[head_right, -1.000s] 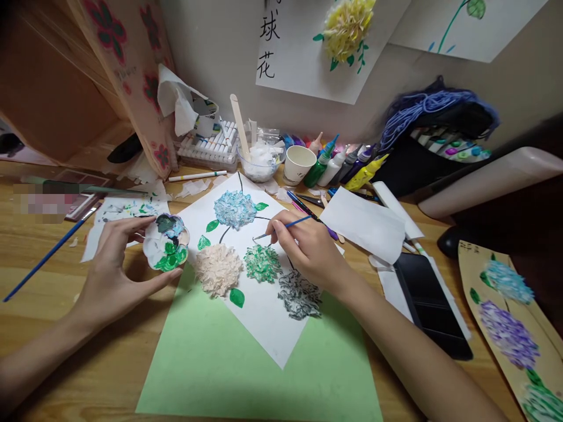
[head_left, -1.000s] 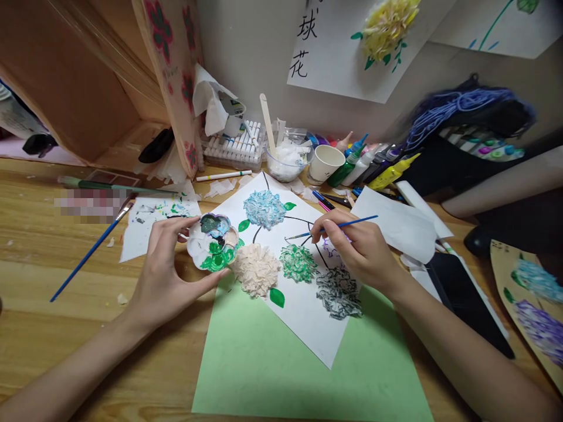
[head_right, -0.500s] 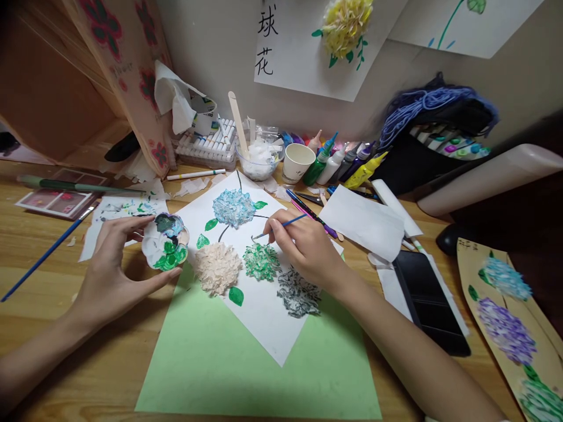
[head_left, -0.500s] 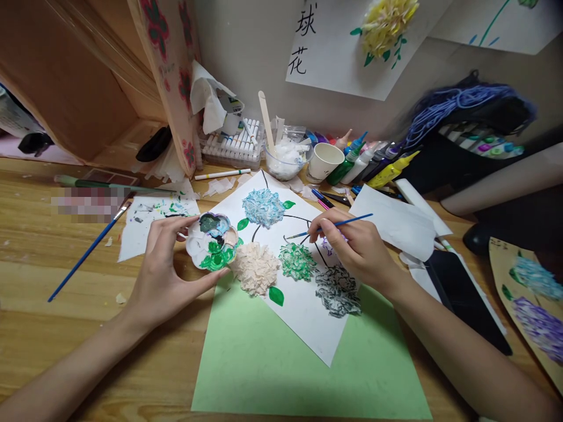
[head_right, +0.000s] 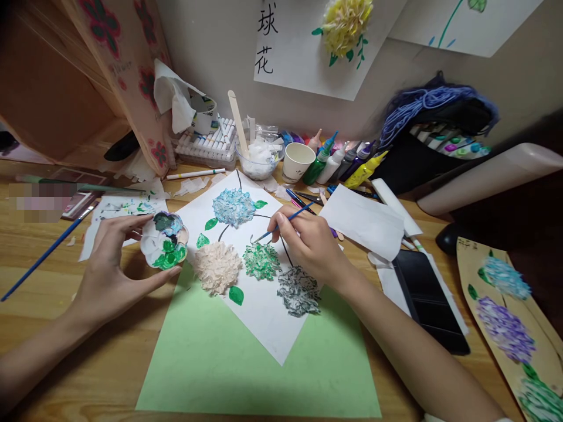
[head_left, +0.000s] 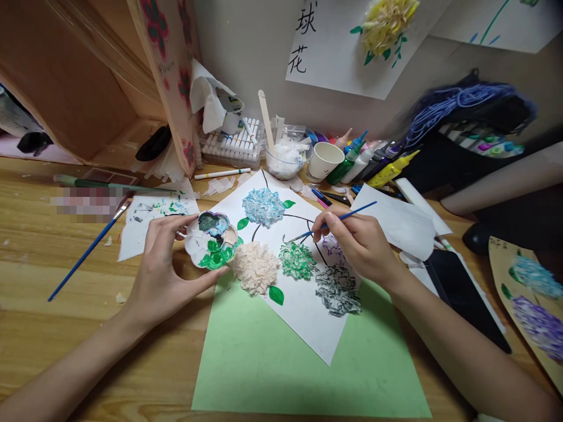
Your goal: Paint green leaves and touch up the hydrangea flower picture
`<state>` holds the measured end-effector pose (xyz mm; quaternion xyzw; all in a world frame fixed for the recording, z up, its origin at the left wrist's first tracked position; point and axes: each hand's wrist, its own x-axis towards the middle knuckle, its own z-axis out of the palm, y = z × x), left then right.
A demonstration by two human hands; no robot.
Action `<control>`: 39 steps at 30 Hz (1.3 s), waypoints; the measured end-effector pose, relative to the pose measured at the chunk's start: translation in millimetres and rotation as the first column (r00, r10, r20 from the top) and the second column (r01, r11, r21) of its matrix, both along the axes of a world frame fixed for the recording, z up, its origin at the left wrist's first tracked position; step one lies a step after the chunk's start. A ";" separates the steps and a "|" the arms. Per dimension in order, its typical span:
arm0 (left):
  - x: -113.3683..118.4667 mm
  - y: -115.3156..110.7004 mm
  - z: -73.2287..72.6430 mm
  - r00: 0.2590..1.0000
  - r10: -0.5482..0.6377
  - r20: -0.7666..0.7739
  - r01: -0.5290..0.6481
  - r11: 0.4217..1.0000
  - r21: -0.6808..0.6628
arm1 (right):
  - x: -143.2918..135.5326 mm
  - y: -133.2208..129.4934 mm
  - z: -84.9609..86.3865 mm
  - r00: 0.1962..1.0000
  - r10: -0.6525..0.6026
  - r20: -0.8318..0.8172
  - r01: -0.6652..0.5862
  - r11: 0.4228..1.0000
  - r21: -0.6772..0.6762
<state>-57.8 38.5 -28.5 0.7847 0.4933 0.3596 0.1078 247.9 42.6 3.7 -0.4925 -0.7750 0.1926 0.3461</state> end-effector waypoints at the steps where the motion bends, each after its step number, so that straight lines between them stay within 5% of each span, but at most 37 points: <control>1: 0.1 -0.1 0.2 1.000 -0.001 0.000 0.001 1.000 0.000 | 0.9 0.4 0.0 1.000 -0.004 -0.008 0.004 1.000 -0.009; 20: 1.1 -0.9 2.7 1.000 0.004 -0.002 -0.004 1.000 -0.030 | 9.4 7.2 -6.8 0.980 -0.098 -0.174 0.087 0.994 -0.071; 39: 1.5 -0.3 3.1 1.000 0.007 -0.012 -0.007 1.000 -0.028 | 6.6 7.0 -5.3 0.999 -0.010 0.042 0.009 0.999 0.043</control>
